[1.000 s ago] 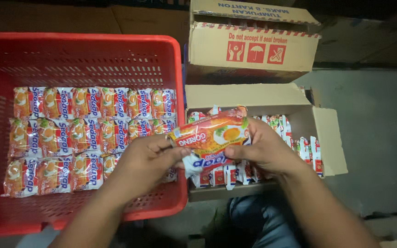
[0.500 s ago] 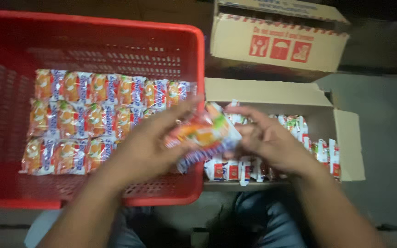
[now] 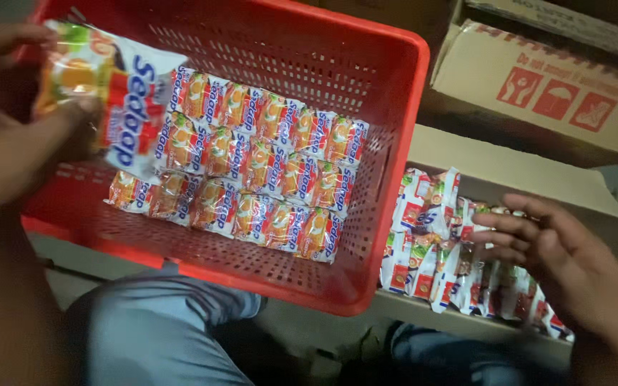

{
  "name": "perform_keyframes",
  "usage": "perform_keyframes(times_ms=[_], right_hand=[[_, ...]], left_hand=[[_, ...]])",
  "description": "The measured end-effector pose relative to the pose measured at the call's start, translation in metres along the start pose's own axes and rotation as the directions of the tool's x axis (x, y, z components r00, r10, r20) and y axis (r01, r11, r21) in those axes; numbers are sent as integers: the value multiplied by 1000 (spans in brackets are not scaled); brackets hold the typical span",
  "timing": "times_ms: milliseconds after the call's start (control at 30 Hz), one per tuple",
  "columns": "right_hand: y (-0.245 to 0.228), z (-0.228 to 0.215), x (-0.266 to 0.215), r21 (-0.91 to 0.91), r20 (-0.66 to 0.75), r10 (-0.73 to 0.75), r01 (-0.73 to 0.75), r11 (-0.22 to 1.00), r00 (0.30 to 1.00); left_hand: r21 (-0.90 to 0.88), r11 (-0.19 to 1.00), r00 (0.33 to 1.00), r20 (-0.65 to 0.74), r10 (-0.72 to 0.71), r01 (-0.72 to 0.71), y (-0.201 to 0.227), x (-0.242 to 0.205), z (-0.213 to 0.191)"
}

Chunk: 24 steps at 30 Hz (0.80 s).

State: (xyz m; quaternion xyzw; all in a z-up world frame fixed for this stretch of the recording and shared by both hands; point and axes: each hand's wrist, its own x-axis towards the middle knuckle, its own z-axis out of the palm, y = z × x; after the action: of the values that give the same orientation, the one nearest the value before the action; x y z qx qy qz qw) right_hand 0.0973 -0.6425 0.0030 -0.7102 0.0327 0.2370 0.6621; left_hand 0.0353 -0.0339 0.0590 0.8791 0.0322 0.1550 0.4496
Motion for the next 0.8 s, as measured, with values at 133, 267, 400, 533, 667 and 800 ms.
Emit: perform_keyframes(times_ms=[133,267,400,533,667,800], right_hand=[[24,-20,0,50,28,-10,9,999,1000],[22,-16,-5,-5,45,1,-1,1000,999],[29,-21,-9,-44,25,42,-41,998,999],[33,-21,-12,-69,-51,69,-72,995,996],[25,-11,-19,-99,-31,23,-25,995,999],[31,-13,-26,-157,-101,47,-62,986,994]], left_hand=[[7,683,654,280,-703,730,12,33,50],[143,386,271,498,-824,911,-41,25,125],[468,391,5,636,-771,793,-76,0,179],[597,516,47,626,-779,614,-134,-27,210],[824,552,137,566,-813,-127,-86,-23,203],[509,782,50,847,-529,-360,-82,-29,207]])
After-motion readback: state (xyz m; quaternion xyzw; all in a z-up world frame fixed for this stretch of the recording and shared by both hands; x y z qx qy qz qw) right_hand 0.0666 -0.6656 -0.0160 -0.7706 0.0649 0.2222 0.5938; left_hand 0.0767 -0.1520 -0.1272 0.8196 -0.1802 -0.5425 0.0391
